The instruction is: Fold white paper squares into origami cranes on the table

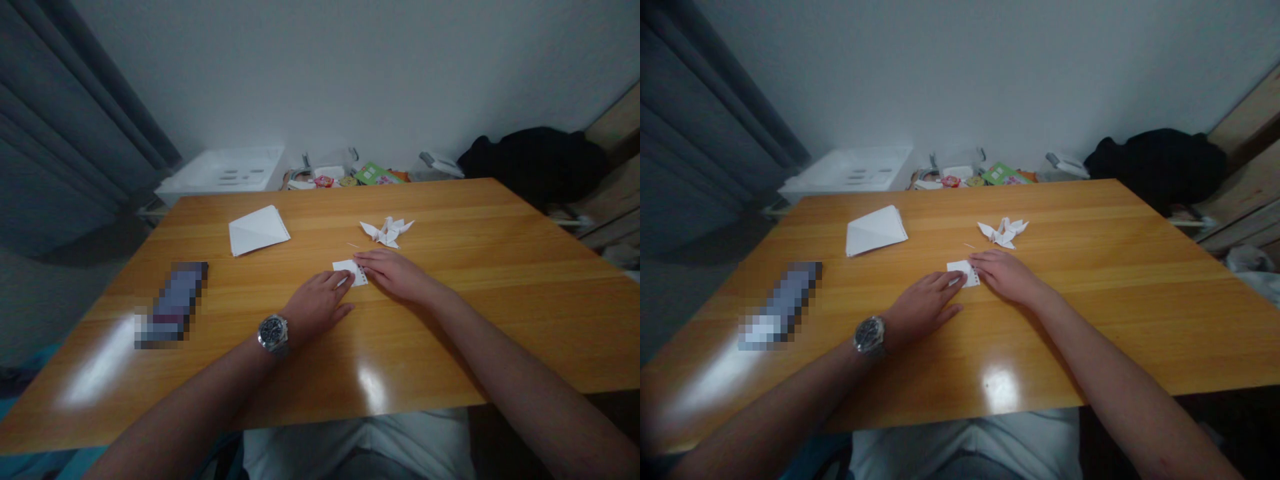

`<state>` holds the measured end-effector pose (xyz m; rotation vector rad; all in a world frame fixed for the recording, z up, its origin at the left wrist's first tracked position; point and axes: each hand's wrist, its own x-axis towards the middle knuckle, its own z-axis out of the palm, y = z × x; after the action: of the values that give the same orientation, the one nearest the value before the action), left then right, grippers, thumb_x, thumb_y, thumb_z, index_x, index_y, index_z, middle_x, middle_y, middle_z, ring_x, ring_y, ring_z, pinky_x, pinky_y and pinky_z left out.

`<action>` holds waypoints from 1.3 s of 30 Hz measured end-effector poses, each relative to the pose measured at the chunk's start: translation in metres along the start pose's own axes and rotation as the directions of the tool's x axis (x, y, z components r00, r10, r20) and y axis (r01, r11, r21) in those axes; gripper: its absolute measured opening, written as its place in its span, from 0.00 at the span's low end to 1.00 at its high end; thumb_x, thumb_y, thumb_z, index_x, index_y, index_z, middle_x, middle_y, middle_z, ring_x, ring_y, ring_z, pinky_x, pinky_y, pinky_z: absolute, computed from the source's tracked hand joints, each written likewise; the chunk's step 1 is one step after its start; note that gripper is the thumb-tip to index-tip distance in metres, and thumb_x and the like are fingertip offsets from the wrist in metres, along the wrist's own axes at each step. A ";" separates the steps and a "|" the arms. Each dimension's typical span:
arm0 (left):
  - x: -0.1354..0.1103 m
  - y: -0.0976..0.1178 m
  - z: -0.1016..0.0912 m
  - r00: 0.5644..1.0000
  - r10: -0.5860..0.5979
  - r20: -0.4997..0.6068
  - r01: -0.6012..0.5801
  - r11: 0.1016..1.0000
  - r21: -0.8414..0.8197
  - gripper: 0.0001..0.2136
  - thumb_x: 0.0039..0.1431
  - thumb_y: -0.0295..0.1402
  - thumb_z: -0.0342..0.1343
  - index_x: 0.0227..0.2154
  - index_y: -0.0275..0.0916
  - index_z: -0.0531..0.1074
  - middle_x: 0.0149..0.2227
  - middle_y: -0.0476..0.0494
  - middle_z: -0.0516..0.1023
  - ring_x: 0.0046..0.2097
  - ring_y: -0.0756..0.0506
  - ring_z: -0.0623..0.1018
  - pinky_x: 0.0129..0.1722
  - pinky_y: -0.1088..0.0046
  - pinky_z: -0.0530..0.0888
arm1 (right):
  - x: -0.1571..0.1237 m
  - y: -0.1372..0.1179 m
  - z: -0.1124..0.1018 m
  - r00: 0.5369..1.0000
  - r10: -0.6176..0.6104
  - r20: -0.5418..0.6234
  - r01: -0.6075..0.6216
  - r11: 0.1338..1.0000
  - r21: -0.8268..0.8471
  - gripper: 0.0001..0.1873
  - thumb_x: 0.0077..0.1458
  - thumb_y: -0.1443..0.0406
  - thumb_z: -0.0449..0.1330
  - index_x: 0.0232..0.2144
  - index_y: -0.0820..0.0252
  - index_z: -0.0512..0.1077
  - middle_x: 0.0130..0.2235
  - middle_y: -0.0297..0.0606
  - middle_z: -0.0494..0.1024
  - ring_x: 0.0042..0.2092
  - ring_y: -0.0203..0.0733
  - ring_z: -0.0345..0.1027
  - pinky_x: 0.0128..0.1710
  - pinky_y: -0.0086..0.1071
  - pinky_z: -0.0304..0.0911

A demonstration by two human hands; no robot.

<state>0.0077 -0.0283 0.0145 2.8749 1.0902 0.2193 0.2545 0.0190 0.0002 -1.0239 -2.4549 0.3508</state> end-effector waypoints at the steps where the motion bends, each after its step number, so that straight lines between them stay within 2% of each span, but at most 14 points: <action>1: 0.000 0.000 0.000 1.000 0.003 -0.002 -0.003 1.000 -0.005 0.26 0.70 0.43 0.48 0.64 0.34 0.60 0.63 0.35 0.66 0.60 0.37 0.69 0.61 0.60 0.66 | 0.000 -0.001 0.000 1.000 0.005 0.001 -0.005 1.000 0.003 0.18 0.65 0.68 0.55 0.54 0.55 0.76 0.58 0.44 0.76 0.59 0.51 0.69 0.61 0.52 0.63; 8: 0.000 -0.001 -0.001 1.000 0.009 -0.004 -0.009 1.000 -0.009 0.25 0.70 0.43 0.48 0.64 0.34 0.60 0.64 0.35 0.66 0.60 0.37 0.69 0.61 0.59 0.66 | -0.002 0.001 0.001 1.000 0.017 0.007 -0.016 1.000 -0.015 0.20 0.65 0.68 0.54 0.57 0.53 0.73 0.59 0.42 0.75 0.60 0.50 0.69 0.61 0.52 0.63; 13: 0.000 -0.002 0.000 1.000 0.015 0.006 -0.015 1.000 -0.002 0.26 0.71 0.43 0.46 0.64 0.33 0.60 0.64 0.35 0.66 0.60 0.37 0.68 0.62 0.60 0.66 | -0.002 0.006 0.003 1.000 0.010 0.030 -0.008 0.998 -0.066 0.21 0.65 0.70 0.54 0.57 0.57 0.73 0.60 0.45 0.74 0.61 0.50 0.68 0.62 0.50 0.62; 18: 0.000 -0.002 0.000 1.000 0.005 0.009 -0.006 1.000 0.005 0.27 0.70 0.43 0.48 0.65 0.31 0.59 0.63 0.33 0.65 0.60 0.36 0.68 0.62 0.59 0.66 | 0.000 0.004 0.003 1.000 0.024 -0.003 -0.024 1.000 -0.015 0.20 0.64 0.71 0.54 0.55 0.56 0.75 0.59 0.45 0.75 0.60 0.51 0.68 0.62 0.52 0.62; 23: 0.000 -0.003 0.000 1.000 0.005 0.007 -0.005 1.000 -0.008 0.26 0.70 0.43 0.48 0.64 0.32 0.59 0.63 0.33 0.66 0.60 0.37 0.69 0.62 0.59 0.66 | 0.000 0.004 0.003 1.000 0.025 0.006 -0.024 0.999 -0.035 0.20 0.64 0.70 0.54 0.55 0.56 0.75 0.59 0.45 0.75 0.60 0.50 0.68 0.62 0.50 0.62; 28: 0.001 -0.002 0.001 1.000 0.004 0.009 -0.004 1.000 -0.001 0.27 0.70 0.42 0.48 0.64 0.30 0.59 0.63 0.32 0.65 0.60 0.36 0.68 0.62 0.59 0.66 | 0.001 0.005 0.002 1.000 0.006 0.003 -0.006 1.000 -0.028 0.20 0.64 0.70 0.53 0.55 0.57 0.75 0.58 0.47 0.75 0.60 0.50 0.69 0.61 0.52 0.63; 33: 0.001 -0.002 0.001 1.000 -0.007 0.012 0.007 1.000 -0.002 0.27 0.69 0.42 0.49 0.65 0.31 0.59 0.63 0.32 0.64 0.60 0.37 0.68 0.62 0.59 0.66 | 0.000 0.004 0.000 0.997 -0.057 0.057 0.059 0.998 -0.034 0.20 0.66 0.67 0.52 0.57 0.59 0.73 0.60 0.47 0.73 0.61 0.49 0.68 0.62 0.49 0.63; 39: 0.002 -0.004 -0.002 0.999 0.036 0.018 -0.036 0.999 0.000 0.26 0.70 0.43 0.47 0.64 0.32 0.60 0.61 0.33 0.66 0.58 0.37 0.69 0.62 0.59 0.66 | -0.002 0.003 0.001 0.990 -0.058 0.130 0.065 0.997 -0.050 0.23 0.67 0.65 0.52 0.62 0.59 0.68 0.65 0.46 0.67 0.65 0.47 0.61 0.66 0.48 0.56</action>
<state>0.0066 -0.0243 0.0160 2.8925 1.0365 0.1951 0.2574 0.0194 -0.0028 -0.9728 -2.6176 0.3417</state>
